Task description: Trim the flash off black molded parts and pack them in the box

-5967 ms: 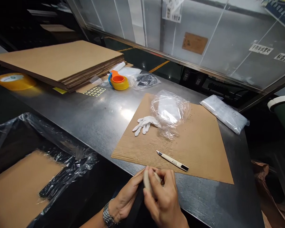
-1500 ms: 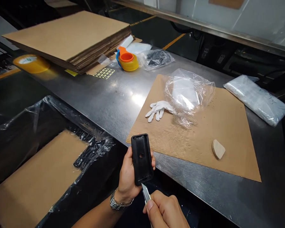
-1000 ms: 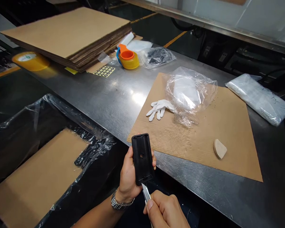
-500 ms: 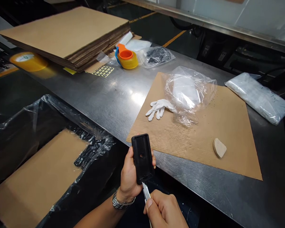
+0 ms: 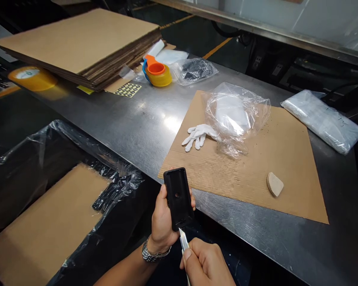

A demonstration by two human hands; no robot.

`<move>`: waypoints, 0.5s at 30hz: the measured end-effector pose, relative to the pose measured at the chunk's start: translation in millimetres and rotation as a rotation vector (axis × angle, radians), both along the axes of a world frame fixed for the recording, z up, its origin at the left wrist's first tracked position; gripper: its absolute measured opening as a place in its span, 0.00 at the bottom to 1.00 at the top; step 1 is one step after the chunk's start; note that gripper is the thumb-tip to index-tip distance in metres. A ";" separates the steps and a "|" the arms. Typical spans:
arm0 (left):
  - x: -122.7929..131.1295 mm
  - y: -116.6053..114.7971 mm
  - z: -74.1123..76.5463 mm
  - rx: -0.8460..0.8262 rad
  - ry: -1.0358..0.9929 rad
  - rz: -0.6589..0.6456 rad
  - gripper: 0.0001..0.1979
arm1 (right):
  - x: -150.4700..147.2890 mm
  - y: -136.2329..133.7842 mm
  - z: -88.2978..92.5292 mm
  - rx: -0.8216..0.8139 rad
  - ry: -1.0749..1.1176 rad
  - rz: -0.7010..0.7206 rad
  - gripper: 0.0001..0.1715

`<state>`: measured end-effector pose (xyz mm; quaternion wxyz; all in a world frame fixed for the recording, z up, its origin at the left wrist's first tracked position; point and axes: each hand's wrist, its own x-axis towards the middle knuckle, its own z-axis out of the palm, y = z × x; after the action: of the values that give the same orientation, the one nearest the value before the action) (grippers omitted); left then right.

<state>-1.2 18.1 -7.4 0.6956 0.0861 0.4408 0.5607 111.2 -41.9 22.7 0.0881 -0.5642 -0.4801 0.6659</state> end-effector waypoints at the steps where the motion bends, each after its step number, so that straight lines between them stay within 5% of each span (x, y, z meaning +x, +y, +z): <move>1: 0.1 -0.1 -0.2 -0.001 0.003 0.003 0.22 | -0.3 0.1 0.0 0.004 0.010 -0.006 0.24; 15: 2.2 -0.8 2.3 -0.028 0.043 0.068 0.24 | -5.7 1.9 4.0 -0.081 0.097 -0.108 0.26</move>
<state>1.0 17.3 -5.2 0.6676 0.0734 0.4663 0.5758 105.5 -40.0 26.7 0.1243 -0.5592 -0.4170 0.7057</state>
